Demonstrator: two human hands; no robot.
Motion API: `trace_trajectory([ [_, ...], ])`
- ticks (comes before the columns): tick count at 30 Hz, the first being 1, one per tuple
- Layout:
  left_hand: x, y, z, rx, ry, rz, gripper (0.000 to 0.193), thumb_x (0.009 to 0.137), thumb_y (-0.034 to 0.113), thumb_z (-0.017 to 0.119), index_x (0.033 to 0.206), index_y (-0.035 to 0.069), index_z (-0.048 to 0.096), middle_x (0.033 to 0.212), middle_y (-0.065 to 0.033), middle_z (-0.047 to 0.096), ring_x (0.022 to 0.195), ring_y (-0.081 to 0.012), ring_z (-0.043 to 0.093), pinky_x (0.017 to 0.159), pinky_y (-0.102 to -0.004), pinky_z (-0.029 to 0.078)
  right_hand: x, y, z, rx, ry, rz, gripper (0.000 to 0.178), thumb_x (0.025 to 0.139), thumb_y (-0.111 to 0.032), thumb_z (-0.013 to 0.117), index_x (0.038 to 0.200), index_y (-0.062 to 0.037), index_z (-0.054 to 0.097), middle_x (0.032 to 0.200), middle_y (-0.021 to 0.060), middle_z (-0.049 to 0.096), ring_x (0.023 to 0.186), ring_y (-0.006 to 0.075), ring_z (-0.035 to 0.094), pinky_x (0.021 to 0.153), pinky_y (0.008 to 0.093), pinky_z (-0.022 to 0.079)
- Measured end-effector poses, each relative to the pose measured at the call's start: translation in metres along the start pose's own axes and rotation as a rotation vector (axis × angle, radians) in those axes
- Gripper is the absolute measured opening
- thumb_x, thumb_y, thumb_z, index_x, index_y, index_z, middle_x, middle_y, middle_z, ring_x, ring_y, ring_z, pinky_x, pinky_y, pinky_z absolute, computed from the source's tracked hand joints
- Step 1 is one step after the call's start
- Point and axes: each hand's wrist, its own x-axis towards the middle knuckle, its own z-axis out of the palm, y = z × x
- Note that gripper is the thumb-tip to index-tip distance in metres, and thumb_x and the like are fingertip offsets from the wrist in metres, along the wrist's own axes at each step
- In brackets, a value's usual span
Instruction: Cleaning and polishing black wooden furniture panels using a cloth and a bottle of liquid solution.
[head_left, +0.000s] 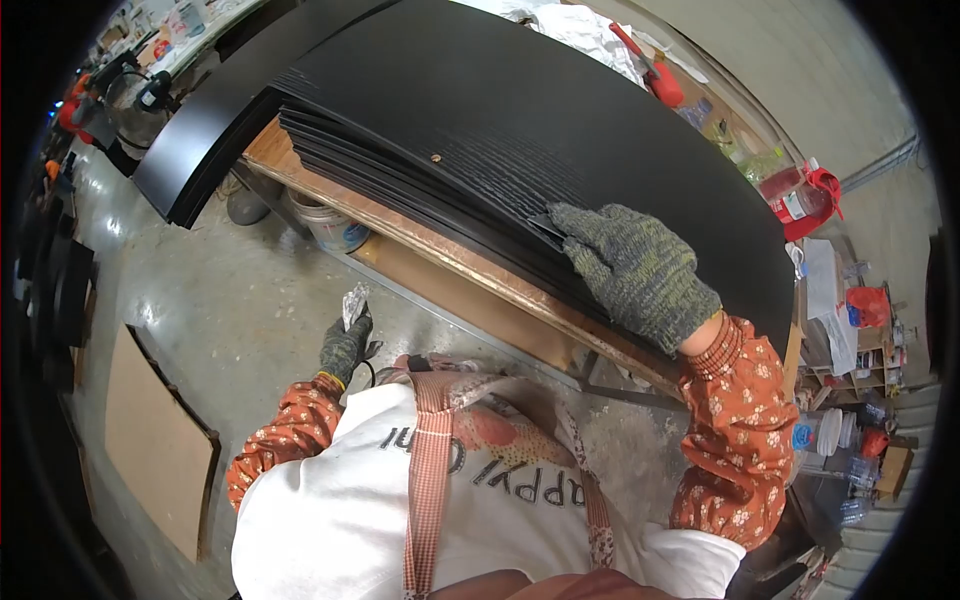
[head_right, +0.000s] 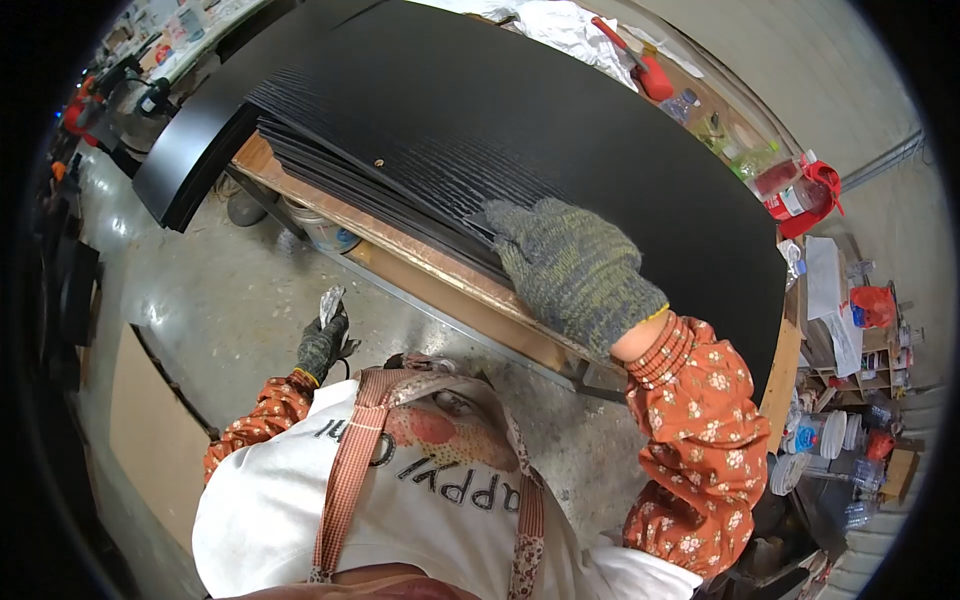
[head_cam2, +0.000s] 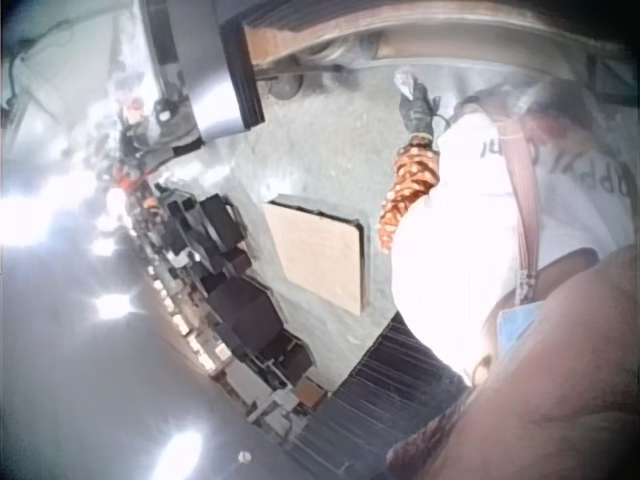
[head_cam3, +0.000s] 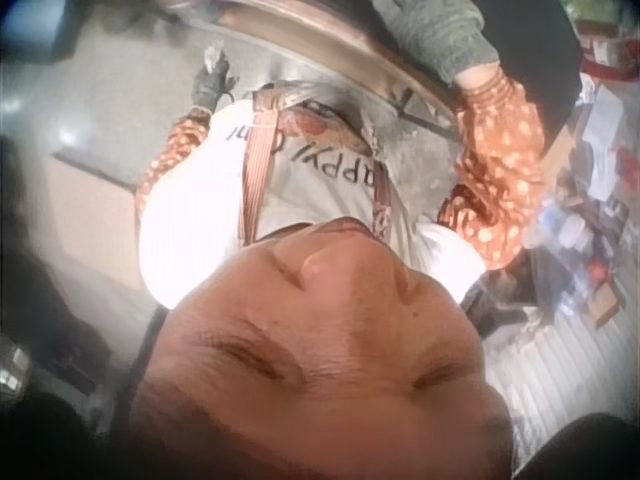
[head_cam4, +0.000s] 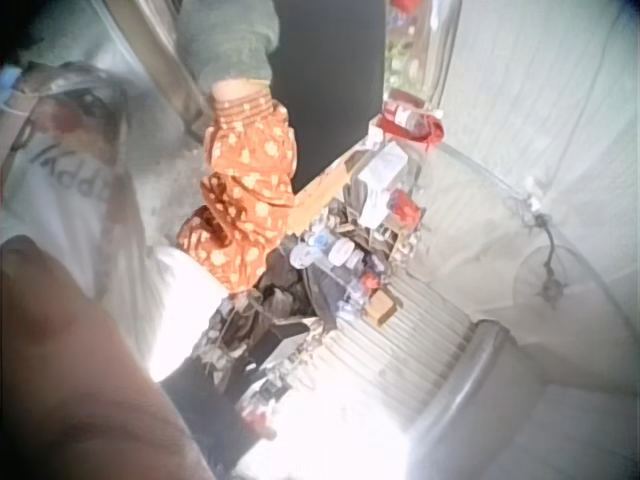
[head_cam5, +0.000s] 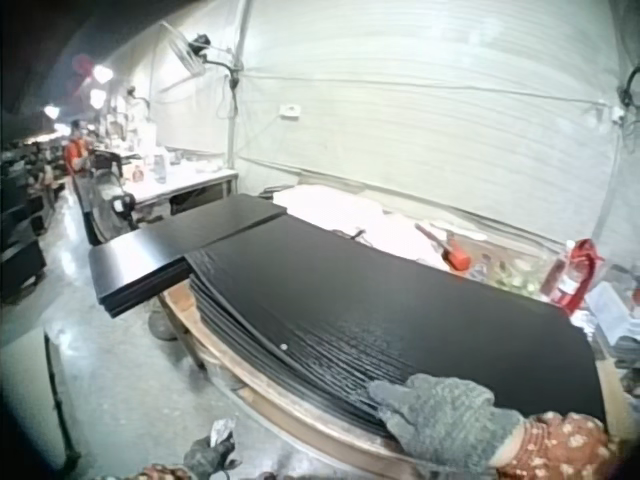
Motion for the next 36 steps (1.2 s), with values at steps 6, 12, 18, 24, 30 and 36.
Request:
trace_trajectory([
  [6, 0.004, -0.003, -0.014, 0.014, 0.057, 0.029, 0.028, 0.084, 0.025, 0.066, 0.102, 0.004, 0.059, 0.08, -0.004, 0.053, 0.067, -0.018, 0.053, 0.056, -0.0335, 0.051, -0.005, -0.001, -0.002, -0.088, -0.002, -0.056, 0.032, 0.085, -0.021, 0.06, 0.117, -0.0146, 0.061, 0.08, 0.0105, 0.059, 0.071, 0.0277, 0.06, 0.064, 0.0374, 0.049],
  [12, 0.014, -0.013, -0.032, 0.158, 0.175, 0.088, 0.029, 0.084, 0.027, 0.065, 0.102, 0.004, 0.059, 0.079, -0.0063, 0.058, 0.068, -0.0193, 0.056, 0.058, -0.0342, 0.051, 0.01, -0.003, 0.003, -0.085, -0.065, -0.051, 0.035, 0.09, -0.029, 0.051, 0.121, -0.0153, 0.057, 0.083, 0.0097, 0.06, 0.07, 0.0254, 0.061, 0.062, 0.039, 0.049],
  [18, -0.005, -0.009, -0.028, -0.168, 0.25, 0.028, 0.024, 0.082, 0.027, 0.065, 0.092, 0.006, 0.06, 0.068, 0.0004, 0.047, 0.057, -0.0116, 0.047, 0.051, -0.0272, 0.045, 0.023, 0.004, 0.02, -0.095, 0.074, -0.127, 0.034, 0.087, -0.025, 0.056, 0.119, -0.0142, 0.058, 0.08, 0.0099, 0.059, 0.071, 0.0264, 0.06, 0.062, 0.0381, 0.049],
  [24, -0.008, -0.016, -0.046, -0.039, 0.345, 0.13, 0.024, 0.082, 0.025, 0.066, 0.093, 0.005, 0.061, 0.068, 0.0017, 0.046, 0.056, -0.011, 0.045, 0.05, -0.0257, 0.043, 0.045, 0.0, 0.02, -0.146, 0.031, -0.136, 0.034, 0.09, -0.028, 0.052, 0.12, -0.0147, 0.056, 0.078, 0.0086, 0.06, 0.068, 0.0254, 0.062, 0.059, 0.0382, 0.049],
  [30, 0.007, -0.057, -0.08, -0.429, 0.333, 0.015, 0.023, 0.083, 0.027, 0.066, 0.092, 0.007, 0.059, 0.073, -0.0018, 0.053, 0.059, -0.0152, 0.054, 0.053, -0.0308, 0.051, 0.047, 0.011, 0.024, -0.143, 0.091, -0.198, 0.037, 0.089, -0.027, 0.053, 0.123, -0.0149, 0.055, 0.078, 0.0078, 0.059, 0.065, 0.0244, 0.06, 0.055, 0.0373, 0.048],
  [36, -0.006, -0.036, -0.064, -0.408, 0.383, 0.09, 0.024, 0.083, 0.029, 0.066, 0.09, 0.007, 0.058, 0.073, -0.0032, 0.054, 0.059, -0.0178, 0.056, 0.052, -0.0318, 0.05, 0.03, 0.009, 0.016, -0.099, 0.021, -0.161, 0.039, 0.089, -0.028, 0.054, 0.125, -0.014, 0.054, 0.078, 0.0096, 0.058, 0.06, 0.025, 0.059, 0.053, 0.0361, 0.048],
])
